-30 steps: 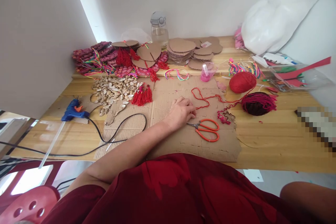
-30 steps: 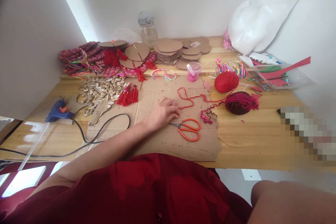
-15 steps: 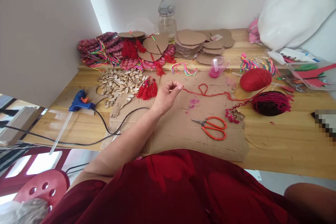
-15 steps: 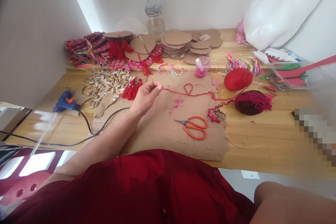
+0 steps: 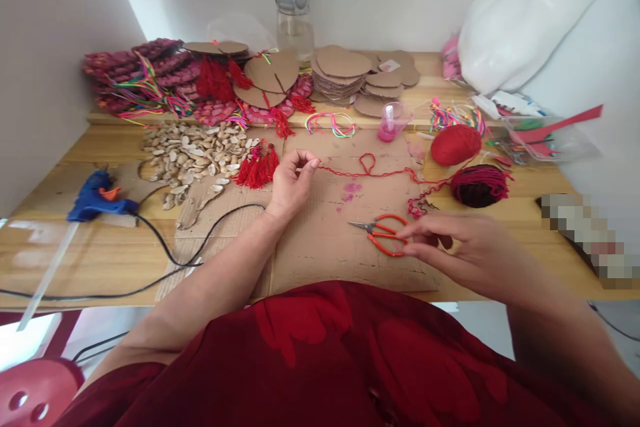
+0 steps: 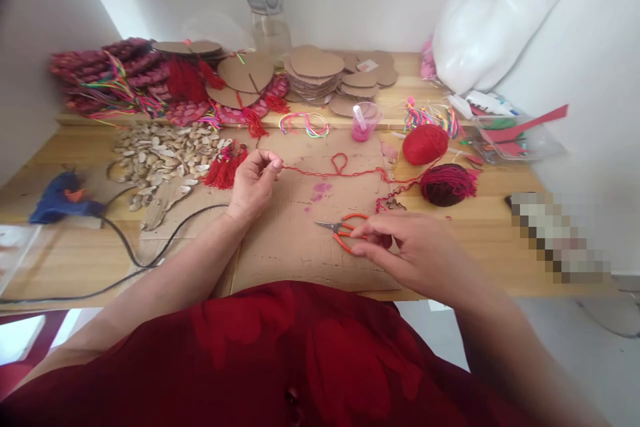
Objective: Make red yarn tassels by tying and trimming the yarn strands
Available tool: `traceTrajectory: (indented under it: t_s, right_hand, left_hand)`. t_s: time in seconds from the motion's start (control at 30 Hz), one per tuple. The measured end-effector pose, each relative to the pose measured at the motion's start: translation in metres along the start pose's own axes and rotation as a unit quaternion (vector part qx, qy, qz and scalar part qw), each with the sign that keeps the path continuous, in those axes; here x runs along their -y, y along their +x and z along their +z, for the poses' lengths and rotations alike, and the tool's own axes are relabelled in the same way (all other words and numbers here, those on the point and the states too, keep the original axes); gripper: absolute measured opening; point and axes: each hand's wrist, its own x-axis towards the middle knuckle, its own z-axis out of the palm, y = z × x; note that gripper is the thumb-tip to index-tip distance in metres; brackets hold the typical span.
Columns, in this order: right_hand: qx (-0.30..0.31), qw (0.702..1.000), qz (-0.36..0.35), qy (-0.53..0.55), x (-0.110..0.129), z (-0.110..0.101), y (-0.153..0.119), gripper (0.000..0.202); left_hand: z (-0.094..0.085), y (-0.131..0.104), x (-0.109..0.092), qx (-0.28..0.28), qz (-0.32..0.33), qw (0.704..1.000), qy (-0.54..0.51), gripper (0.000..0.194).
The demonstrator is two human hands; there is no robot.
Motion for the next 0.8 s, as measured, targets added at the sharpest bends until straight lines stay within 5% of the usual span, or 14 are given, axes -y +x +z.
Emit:
traceTrajectory:
  t_s: [0.27, 0.57, 0.7, 0.8]
  right_hand:
    - [0.002, 0.987, 0.119, -0.109, -0.02, 0.051, -0.008, 0.006]
    - [0.01, 0.974, 0.171, -0.148, -0.019, 0.049, 0.002, 0.009]
    - [-0.07, 0.987, 0.132, -0.056, -0.006, 0.036, 0.014, 0.012]
    - [-0.118, 0.978, 0.101, 0.14, 0.011, 0.032, 0.039, 0.03]
  left_hand:
    - [0.001, -0.001, 0.0, 0.003, -0.011, 1.0, 0.007, 0.023]
    - [0.002, -0.006, -0.012, 0.037, -0.011, 0.996, -0.083, 0.026]
    - [0.004, -0.013, -0.022, 0.098, -0.021, 0.988, -0.114, 0.022]
    - [0.008, -0.02, -0.03, 0.142, -0.03, 0.981, -0.128, 0.021]
